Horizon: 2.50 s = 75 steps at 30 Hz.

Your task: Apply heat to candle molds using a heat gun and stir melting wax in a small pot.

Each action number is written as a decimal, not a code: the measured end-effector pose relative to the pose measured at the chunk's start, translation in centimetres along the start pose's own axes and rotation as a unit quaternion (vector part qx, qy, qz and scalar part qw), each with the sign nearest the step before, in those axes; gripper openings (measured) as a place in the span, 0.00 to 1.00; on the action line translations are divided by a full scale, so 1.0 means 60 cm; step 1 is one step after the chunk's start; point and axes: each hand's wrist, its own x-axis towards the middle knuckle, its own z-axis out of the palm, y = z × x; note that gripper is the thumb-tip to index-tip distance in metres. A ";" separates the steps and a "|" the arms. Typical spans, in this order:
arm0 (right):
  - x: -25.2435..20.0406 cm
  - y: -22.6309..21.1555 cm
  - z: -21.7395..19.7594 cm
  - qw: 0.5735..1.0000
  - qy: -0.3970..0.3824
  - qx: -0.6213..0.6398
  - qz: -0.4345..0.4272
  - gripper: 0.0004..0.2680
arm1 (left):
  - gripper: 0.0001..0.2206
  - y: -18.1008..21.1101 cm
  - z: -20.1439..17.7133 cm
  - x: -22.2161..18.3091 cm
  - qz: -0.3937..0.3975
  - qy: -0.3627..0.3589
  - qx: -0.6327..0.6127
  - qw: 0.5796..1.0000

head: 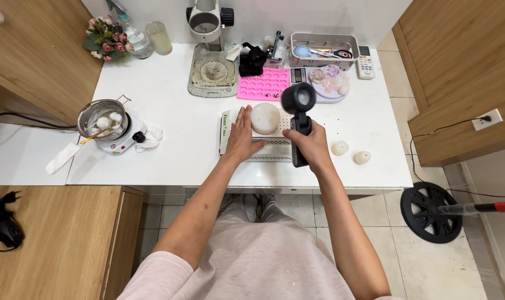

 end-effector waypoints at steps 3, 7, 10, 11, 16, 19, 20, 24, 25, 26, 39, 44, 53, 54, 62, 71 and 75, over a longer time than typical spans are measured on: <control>-0.005 -0.008 0.001 0.996 -0.053 -0.067 -0.006 0.11 | 0.59 -0.002 -0.004 0.000 -0.004 -0.004 0.003 1.000; -0.001 -0.003 -0.010 0.997 -0.054 -0.053 -0.006 0.11 | 0.58 0.002 -0.003 0.001 -0.005 -0.011 0.001 1.000; 0.002 -0.011 -0.012 0.999 -0.012 -0.037 0.013 0.10 | 0.57 -0.002 -0.009 -0.001 -0.002 -0.019 0.010 1.000; -0.002 -0.018 -0.010 0.997 -0.047 -0.059 -0.012 0.12 | 0.57 -0.002 -0.012 0.001 -0.002 -0.019 0.012 1.000; -0.005 -0.010 -0.011 0.998 -0.037 -0.059 0.002 0.13 | 0.57 0.002 -0.008 0.000 -0.007 -0.021 0.003 1.000; -0.012 -0.013 -0.005 0.999 -0.025 -0.041 0.006 0.13 | 0.58 0.003 -0.012 0.000 -0.007 -0.022 0.005 1.000; -0.017 -0.017 -0.004 0.996 -0.046 -0.080 -0.004 0.13 | 0.58 0.002 -0.011 0.001 -0.008 -0.024 0.005 1.000; -0.003 0.009 -0.001 1.000 -0.008 -0.011 0.016 0.12 | 0.58 0.001 -0.010 0.000 -0.008 -0.020 0.004 1.000; -0.007 0.005 -0.001 1.000 -0.011 -0.010 0.015 0.12 | 0.58 0.002 -0.010 -0.002 -0.011 -0.018 0.006 1.000; -0.010 0.000 -0.001 0.999 -0.030 -0.033 0.016 0.12 | 0.57 0.002 -0.011 -0.002 -0.007 -0.015 0.007 1.000; -0.002 0.003 0.010 0.995 -0.023 -0.093 0.001 0.14 | 0.56 0.011 -0.014 -0.004 -0.005 -0.011 0.003 1.000; -0.017 -0.019 0.005 0.989 -0.047 -0.139 -0.014 0.14 | 0.55 0.007 -0.017 -0.006 0.002 -0.011 0.004 1.000; 0.000 0.007 0.014 0.978 -0.026 -0.187 -0.087 0.15 | 0.56 0.013 -0.018 0.001 -0.004 -0.006 -0.004 1.000; -0.010 0.003 0.022 0.983 -0.024 -0.171 -0.058 0.15 | 0.56 0.011 -0.017 -0.005 -0.010 -0.009 -0.005 1.000; -0.018 -0.007 0.027 0.996 -0.007 -0.088 0.004 0.13 | 0.59 0.040 -0.037 -0.012 -0.039 -0.007 -0.033 0.999; -0.008 0.005 0.034 0.999 -0.020 -0.026 -0.032 0.12 | 0.48 0.225 -0.184 -0.099 0.084 0.180 -0.343 0.918; -0.030 -0.031 0.036 0.998 -0.008 -0.062 -0.005 0.12 | 0.48 0.250 -0.207 -0.125 0.086 0.170 -0.335 0.923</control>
